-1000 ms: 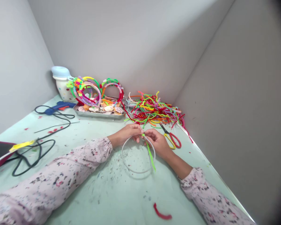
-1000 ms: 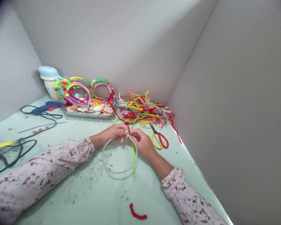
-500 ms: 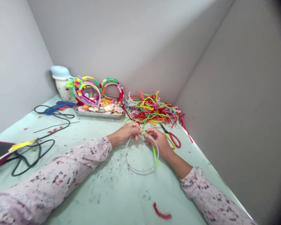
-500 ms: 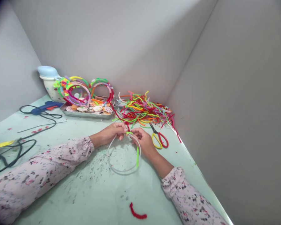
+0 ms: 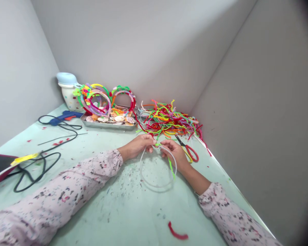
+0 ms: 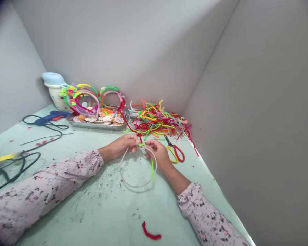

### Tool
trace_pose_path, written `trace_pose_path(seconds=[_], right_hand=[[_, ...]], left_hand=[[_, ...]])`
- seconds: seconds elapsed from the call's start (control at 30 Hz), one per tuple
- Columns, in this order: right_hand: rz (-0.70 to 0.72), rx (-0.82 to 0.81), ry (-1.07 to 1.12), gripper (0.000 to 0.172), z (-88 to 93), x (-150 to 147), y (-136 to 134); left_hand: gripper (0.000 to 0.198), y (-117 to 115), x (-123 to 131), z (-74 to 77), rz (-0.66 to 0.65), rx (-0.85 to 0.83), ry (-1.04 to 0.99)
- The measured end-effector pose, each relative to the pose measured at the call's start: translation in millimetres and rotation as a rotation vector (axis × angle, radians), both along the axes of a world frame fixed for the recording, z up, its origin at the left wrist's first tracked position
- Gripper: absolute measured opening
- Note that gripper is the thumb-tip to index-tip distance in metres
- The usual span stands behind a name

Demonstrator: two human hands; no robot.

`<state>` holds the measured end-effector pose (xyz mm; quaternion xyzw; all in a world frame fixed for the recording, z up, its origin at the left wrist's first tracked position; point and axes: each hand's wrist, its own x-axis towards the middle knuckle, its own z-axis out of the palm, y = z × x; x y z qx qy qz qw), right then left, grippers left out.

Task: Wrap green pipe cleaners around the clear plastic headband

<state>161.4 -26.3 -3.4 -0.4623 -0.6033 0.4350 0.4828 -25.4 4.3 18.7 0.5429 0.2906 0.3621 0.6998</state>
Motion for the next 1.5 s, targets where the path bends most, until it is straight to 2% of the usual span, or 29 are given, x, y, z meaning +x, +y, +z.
trace_pose_path(seconds=[0.2, 0.43, 0.63, 0.9, 1.0, 1.13, 1.23, 1.37, 1.5], right_hand=[[-0.025, -0.055, 0.022, 0.035, 6.0, 1, 1], [0.097, -0.108, 0.095, 0.035, 10.5, 8, 0], [0.015, -0.129, 0.143, 0.036, 5.9, 10, 4], [0.025, -0.163, 0.250, 0.033, 8.1, 17, 5], [-0.043, -0.098, 0.131, 0.033, 11.4, 22, 8], [-0.268, 0.201, -0.175, 0.028, 27.6, 23, 1], [-0.198, 0.384, -0.370, 0.020, 40.2, 15, -10], [-0.059, 0.452, -0.597, 0.010, 43.3, 0, -14], [-0.054, 0.432, -0.621, 0.013, 42.0, -10, -2]], left_hand=[[0.021, 0, 0, 0.6, 0.007, -0.011, -0.013], [0.024, -3, 1, 4.1, 0.013, -0.019, -0.029], [0.024, -2, 0, 3.7, -0.004, -0.026, -0.042], [0.022, 0, -1, 1.4, 0.018, -0.063, -0.069], [0.022, 2, 0, -1.4, 0.046, -0.073, -0.064], [0.022, 4, 1, -5.6, 0.072, -0.053, -0.024], [0.021, 4, 3, -6.8, 0.085, 0.001, 0.005], [0.018, 4, 3, -4.7, 0.123, -0.025, -0.022], [0.018, 7, -1, -3.5, 0.241, -0.072, -0.100]])
